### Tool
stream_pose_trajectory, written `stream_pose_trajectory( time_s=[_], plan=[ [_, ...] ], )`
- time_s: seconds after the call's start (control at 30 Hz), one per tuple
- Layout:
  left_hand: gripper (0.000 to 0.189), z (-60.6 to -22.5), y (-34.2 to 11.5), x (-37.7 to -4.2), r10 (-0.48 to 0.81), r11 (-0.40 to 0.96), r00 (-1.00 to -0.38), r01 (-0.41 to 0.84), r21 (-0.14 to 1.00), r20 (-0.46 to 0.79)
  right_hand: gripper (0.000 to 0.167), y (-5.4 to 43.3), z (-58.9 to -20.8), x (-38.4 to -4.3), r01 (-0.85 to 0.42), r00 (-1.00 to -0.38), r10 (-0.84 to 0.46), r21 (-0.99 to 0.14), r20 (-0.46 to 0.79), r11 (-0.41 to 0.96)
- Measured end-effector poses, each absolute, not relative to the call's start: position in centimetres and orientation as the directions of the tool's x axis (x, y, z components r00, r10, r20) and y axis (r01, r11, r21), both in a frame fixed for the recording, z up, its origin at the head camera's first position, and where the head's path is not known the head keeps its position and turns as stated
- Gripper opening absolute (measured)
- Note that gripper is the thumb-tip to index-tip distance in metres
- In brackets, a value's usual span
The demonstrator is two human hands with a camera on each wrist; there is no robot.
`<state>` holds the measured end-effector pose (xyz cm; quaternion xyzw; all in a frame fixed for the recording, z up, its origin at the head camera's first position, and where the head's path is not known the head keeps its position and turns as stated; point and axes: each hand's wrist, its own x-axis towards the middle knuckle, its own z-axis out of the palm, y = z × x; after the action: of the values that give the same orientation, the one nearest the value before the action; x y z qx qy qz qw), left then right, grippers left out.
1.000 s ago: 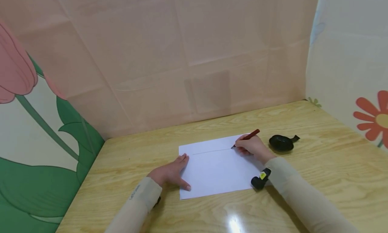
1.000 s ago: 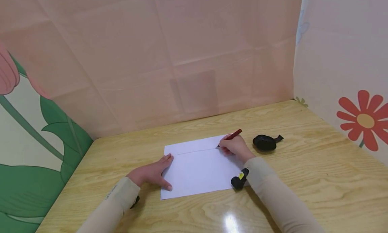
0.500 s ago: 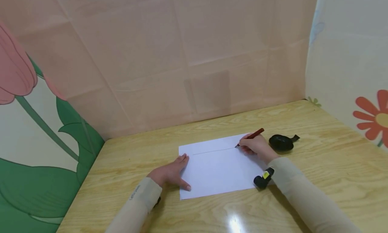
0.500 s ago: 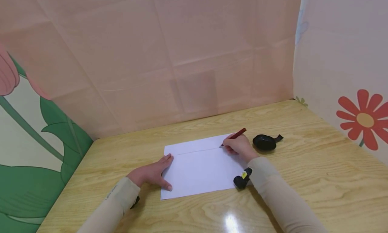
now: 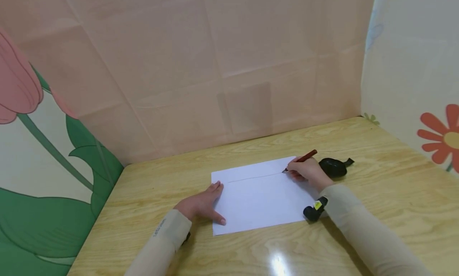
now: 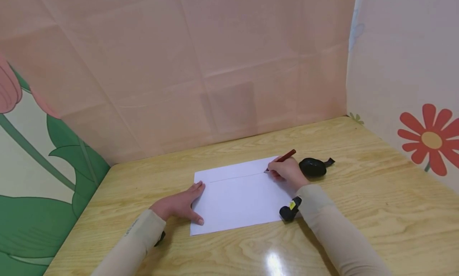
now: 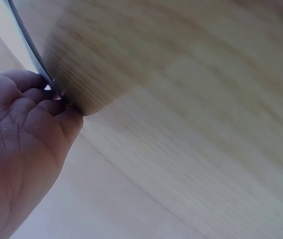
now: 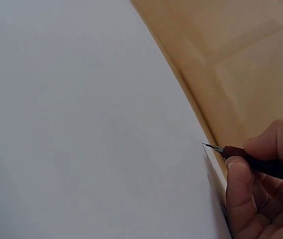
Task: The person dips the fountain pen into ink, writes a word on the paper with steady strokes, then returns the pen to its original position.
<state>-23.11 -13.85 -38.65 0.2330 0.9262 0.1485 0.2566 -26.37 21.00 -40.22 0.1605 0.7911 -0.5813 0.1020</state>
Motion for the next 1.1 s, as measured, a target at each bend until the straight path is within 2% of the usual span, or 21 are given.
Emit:
stream_pose_trajectory(
  time_s=[0.63,1.1],
  plan=[
    [0.112,-38.48,-13.87,-23.24,0.494,0.854,-0.763,0.336,0.397,-0.417,0.037,21.25,-40.43,-26.58,0.387,-0.912,0.243,-0.889,-0.331,0.243],
    [0.112,-38.64,-13.8,-23.08,0.494,0.852,-0.763,0.331,0.405,-0.416,0.034,21.54,-40.55,-26.27,0.379,-0.914,0.254,-0.889,-0.316,0.257]
  ],
)
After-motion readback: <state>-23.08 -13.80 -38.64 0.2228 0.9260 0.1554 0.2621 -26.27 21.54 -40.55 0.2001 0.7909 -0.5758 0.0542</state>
